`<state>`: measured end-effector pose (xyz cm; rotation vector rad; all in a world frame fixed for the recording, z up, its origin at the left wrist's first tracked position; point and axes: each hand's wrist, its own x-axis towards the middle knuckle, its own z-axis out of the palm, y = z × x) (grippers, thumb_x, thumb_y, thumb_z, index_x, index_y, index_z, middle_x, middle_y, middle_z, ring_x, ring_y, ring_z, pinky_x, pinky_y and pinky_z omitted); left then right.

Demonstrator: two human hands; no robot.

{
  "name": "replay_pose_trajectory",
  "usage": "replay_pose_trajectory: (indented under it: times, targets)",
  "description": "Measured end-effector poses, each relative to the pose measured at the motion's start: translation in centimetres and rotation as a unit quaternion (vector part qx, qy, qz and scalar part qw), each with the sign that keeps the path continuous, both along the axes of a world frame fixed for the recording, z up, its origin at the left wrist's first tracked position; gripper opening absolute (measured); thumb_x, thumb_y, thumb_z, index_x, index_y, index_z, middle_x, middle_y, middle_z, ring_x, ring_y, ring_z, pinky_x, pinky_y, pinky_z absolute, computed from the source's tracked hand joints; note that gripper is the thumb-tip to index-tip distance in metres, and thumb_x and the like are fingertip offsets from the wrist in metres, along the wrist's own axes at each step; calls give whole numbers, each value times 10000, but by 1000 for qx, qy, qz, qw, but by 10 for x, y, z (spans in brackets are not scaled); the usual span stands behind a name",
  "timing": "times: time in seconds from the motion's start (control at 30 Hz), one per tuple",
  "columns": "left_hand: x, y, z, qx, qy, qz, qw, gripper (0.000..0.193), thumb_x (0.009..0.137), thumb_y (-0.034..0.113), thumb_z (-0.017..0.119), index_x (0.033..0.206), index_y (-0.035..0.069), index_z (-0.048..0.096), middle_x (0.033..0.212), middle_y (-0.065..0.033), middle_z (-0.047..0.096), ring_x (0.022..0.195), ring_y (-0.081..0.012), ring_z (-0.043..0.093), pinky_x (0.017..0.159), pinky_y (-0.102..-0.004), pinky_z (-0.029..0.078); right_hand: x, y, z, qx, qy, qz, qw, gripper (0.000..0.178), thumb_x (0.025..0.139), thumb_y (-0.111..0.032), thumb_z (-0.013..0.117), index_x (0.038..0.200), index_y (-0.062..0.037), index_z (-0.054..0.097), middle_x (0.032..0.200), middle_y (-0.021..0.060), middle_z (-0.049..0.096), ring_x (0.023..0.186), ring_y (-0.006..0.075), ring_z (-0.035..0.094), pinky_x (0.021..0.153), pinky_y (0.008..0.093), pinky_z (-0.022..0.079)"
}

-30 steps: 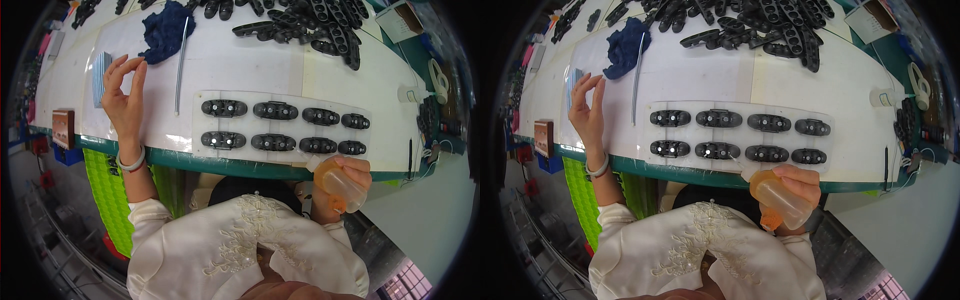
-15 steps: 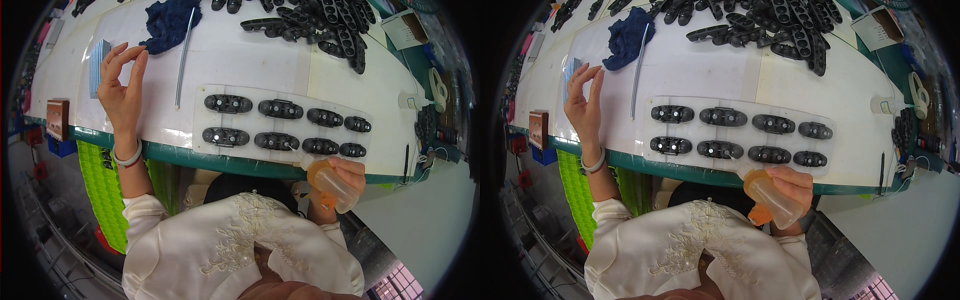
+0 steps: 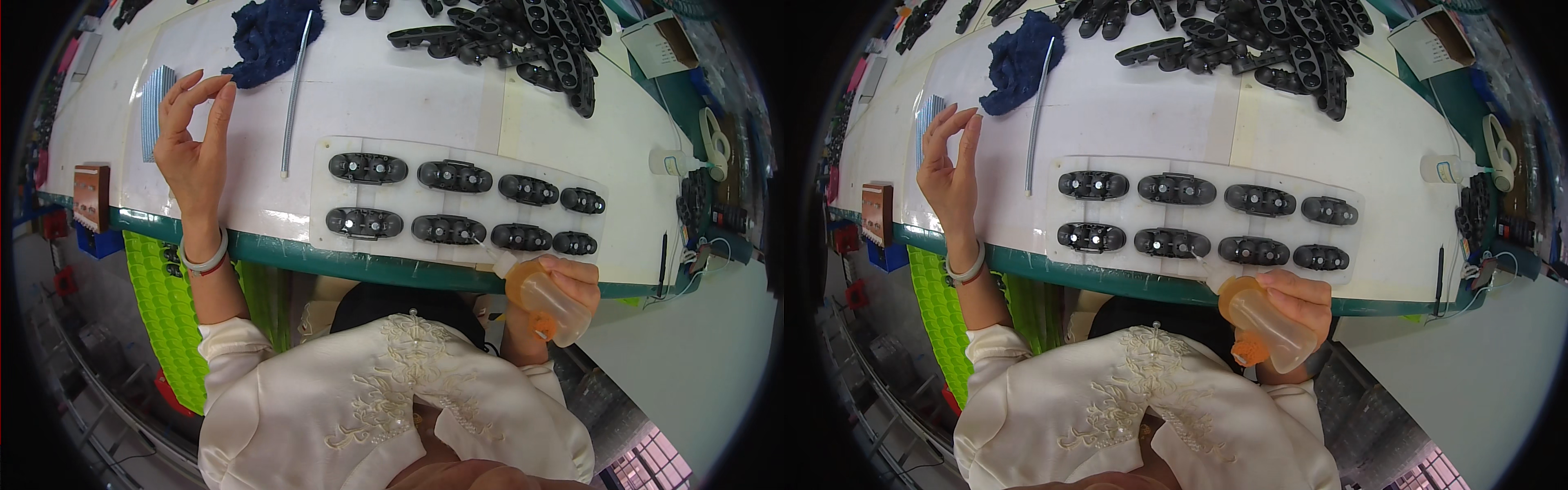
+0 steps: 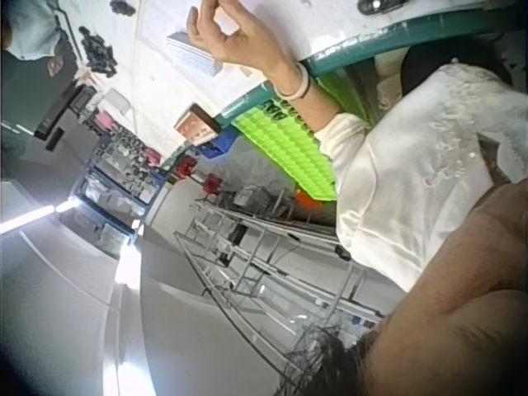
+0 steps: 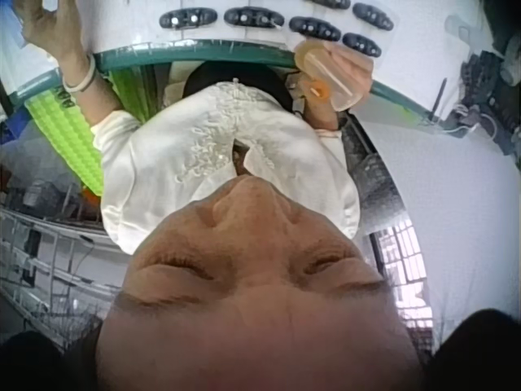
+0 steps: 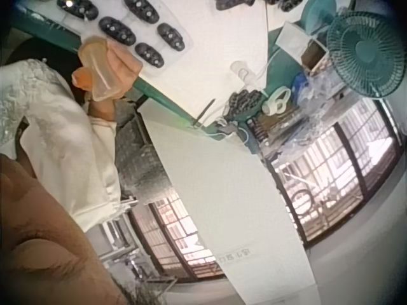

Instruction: Applying adhesive to small black plastic housings and organizing them in a specialized sorting tray.

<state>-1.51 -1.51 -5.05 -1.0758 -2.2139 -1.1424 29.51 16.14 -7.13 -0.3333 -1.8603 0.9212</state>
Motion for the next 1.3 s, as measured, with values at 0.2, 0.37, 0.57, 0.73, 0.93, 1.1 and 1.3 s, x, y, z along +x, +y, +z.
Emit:
replay_pose_trajectory:
  times: [0.2,0.37,0.57,0.73,0.93,1.1,1.3]
  targets:
    - [1,0,-1,6,-10,1,1000,127,767,84,659,893,65,668,905,-39,639,1039,-190,508,865,-300,401,-4,-4,3,11,-26,-41,999,272,777,-213,659,830,-22,472,817,134,541,695,166,552,608,234,467]
    - [-1,-2,-1,-1,-10,-1,1000,129,769,87,657,897,68,669,907,-39,640,1044,-188,506,871,-299,402,-6,-2,6,41,-53,-43,997,271,770,-205,660,831,-13,478,814,135,544,675,172,554,600,238,468]
    - [-1,0,-2,-2,-15,2,1000,131,771,92,657,900,71,670,910,-39,640,1046,-186,508,879,-303,401,-1,-4,-5,-15,30,-18,999,270,785,-205,641,852,-9,468,809,141,540,676,182,553,588,242,476]
    - [0,-1,-2,0,-25,21,999,129,775,96,655,902,76,669,914,-33,641,1047,-181,509,889,-301,398,4,7,4,48,-36,-7,998,295,820,-266,589,850,-1,462,779,148,516,638,185,547,532,236,473]
    - [-2,-2,-1,-17,-18,28,999,122,783,95,647,901,71,667,918,-29,640,1040,-180,514,887,-289,400,16,22,3,-15,57,-40,997,445,781,-386,599,847,23,439,765,149,464,572,182,491,446,248,461]
    - [-4,-2,-1,-14,-29,21,999,123,788,90,642,901,49,665,916,-43,635,1030,-178,519,882,-283,400,18,21,-1,14,34,-17,999,447,772,-368,629,877,19,434,779,133,457,591,182,492,492,263,496]
    - [-5,0,-1,-18,-35,27,999,121,792,84,637,900,36,662,920,-50,631,1027,-175,521,882,-286,398,15,20,6,31,-18,-20,999,300,737,-156,697,867,-6,472,794,103,489,726,196,549,580,253,503]
